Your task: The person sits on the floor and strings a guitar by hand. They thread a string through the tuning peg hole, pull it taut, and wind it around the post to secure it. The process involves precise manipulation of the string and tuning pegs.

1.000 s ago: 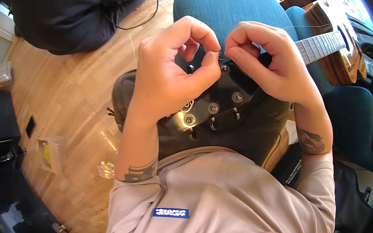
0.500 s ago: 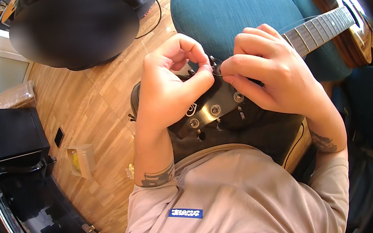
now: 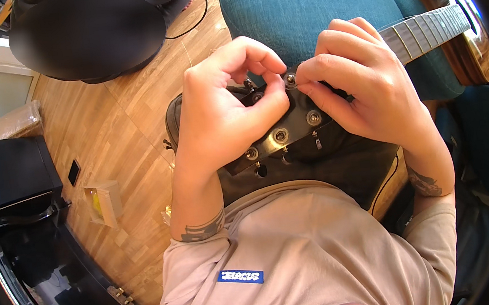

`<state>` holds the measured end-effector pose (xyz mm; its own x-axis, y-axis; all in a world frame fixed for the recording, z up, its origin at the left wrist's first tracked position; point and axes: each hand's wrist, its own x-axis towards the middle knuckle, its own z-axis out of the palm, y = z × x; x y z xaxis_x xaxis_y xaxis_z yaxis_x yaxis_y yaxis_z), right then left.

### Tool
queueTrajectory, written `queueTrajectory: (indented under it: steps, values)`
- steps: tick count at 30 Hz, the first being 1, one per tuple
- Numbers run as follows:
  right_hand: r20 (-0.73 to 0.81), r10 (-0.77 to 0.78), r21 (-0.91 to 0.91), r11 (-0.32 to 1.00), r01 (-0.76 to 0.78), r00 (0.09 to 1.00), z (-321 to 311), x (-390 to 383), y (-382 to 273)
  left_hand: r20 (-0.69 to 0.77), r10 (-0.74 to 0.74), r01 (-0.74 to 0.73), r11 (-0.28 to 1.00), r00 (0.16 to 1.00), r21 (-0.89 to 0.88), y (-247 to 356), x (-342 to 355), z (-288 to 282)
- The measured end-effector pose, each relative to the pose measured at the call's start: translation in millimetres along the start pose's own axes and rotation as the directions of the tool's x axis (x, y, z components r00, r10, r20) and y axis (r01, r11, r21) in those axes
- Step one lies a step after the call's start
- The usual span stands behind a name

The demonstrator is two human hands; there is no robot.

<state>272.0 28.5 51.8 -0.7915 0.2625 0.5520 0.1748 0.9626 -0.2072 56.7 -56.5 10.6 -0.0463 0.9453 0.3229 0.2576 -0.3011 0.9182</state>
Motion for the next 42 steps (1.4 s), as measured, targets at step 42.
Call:
queueTrajectory:
  steps: [42]
  values:
    - [-0.282,-0.26,-0.199,0.957,0.209,0.923,3.1,-4.4,7.0,-0.032,-0.082,0.063,0.915,0.996,-0.399,28.0,10.1,2.1]
